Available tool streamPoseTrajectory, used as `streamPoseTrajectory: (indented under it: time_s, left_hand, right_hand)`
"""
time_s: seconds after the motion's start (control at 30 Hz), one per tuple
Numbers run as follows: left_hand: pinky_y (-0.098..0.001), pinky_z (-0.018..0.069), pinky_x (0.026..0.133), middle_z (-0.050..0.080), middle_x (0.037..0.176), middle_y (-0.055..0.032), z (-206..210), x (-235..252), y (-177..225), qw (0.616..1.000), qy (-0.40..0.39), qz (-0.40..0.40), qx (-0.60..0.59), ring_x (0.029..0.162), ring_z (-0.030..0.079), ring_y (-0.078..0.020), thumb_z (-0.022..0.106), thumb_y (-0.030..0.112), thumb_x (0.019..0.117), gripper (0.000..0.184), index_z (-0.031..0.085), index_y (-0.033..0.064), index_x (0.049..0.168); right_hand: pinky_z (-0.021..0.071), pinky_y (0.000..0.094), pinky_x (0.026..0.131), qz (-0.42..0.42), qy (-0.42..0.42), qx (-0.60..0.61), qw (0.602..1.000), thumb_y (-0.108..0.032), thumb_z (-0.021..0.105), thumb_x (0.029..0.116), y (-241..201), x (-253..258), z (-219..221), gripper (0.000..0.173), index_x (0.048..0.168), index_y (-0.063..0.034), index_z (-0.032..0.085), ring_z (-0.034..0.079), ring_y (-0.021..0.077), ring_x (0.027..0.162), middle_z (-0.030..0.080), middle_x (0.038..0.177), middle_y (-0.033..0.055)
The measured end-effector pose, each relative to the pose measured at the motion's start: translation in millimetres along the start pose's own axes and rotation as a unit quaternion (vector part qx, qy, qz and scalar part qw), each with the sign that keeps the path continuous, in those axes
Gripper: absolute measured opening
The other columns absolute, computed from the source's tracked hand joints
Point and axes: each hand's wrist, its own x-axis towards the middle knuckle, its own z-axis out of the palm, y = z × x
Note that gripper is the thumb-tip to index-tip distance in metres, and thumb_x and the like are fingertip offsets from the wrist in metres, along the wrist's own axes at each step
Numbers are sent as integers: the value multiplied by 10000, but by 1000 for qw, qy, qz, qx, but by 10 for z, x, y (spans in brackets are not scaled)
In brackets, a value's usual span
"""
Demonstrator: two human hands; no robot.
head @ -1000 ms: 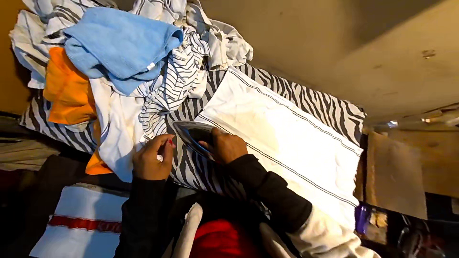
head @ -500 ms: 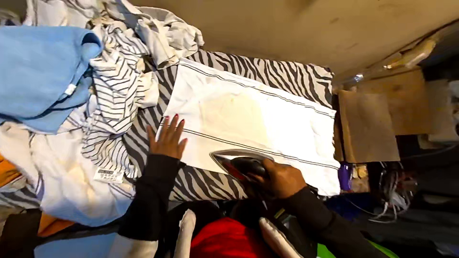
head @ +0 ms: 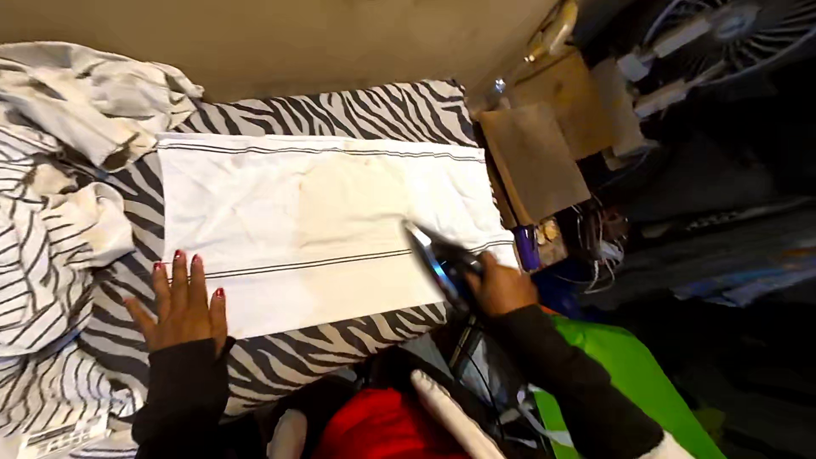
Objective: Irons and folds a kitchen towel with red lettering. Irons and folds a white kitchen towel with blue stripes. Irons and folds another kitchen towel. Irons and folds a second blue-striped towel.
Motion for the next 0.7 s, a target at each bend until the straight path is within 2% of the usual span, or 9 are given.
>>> streamPoseTrajectory:
  time_s: [0.07,0.1,0.2,0.27,0.33,0.4,0.5,0.57,0.7]
  left_hand:
    - [-802,44,1141,268,1673,-194,-34,11,40,1000,2,-10,6,1546,180,-476,219,477,1070,689,342,47,1594]
    - [-824,28,1120,264,1668,-216,-68,24,107,1000,3,-17,8,1540,174,-500,245,450,1066,675,348,34,1588]
    - [-861,32,1082,265,1632,-314,-78,176,522,1000,19,23,-10,1513,177,-564,326,353,1060,627,394,-45,1539]
    - [-842,60,1103,309,1645,-234,102,273,728,997,23,69,-26,1529,227,-490,299,430,1061,663,394,-1,1556]
    - [-829,77,1115,336,1647,-187,268,295,686,997,21,70,-17,1530,262,-450,278,483,1064,684,381,41,1575]
    - [-822,81,1122,327,1644,-211,226,347,609,998,9,62,-7,1528,250,-469,255,497,1066,696,360,46,1586]
    - [-802,69,1138,296,1651,-230,144,330,627,999,-13,51,-4,1536,220,-475,227,488,1066,700,329,44,1597]
    - [-797,76,1138,312,1646,-223,164,325,620,999,-5,45,0,1534,234,-466,222,496,1063,701,345,54,1593]
    - [-791,82,1136,317,1644,-223,166,350,657,999,-3,36,3,1535,236,-461,217,511,1053,715,349,59,1592]
  right_hand:
    - [481,724,903,34,24,9,999,-365,576,1050,284,188,-62,506,1361,33,579,656,566,1088,680,1124,364]
    - [476,727,907,18,18,16,1000,-372,589,1044,303,195,-70,515,1350,41,588,654,569,1085,681,1116,368]
    - [508,697,875,-74,-65,21,995,-349,596,1038,-103,-60,-33,502,1384,14,576,681,535,1035,704,1074,326]
    - [539,682,807,-134,-84,18,987,-268,648,1000,-464,-322,102,457,1377,-15,597,708,510,965,723,1051,291]
    - [562,644,701,-168,-38,16,985,-191,703,935,-551,-454,250,399,1292,-20,652,731,477,860,735,991,260]
    - [551,676,743,-107,-33,32,993,-178,683,953,-362,-340,171,399,1308,-4,634,721,500,905,730,1020,276]
    - [502,720,869,69,-1,40,997,-248,594,1021,325,27,-7,468,1401,23,565,671,565,1041,696,1098,349]
    - [482,711,935,171,29,52,983,-297,593,1034,696,174,-27,518,1444,14,528,646,560,1121,673,1173,359]
    - [501,703,897,167,60,65,982,-284,613,1025,740,127,81,471,1372,33,587,672,553,1065,694,1112,350]
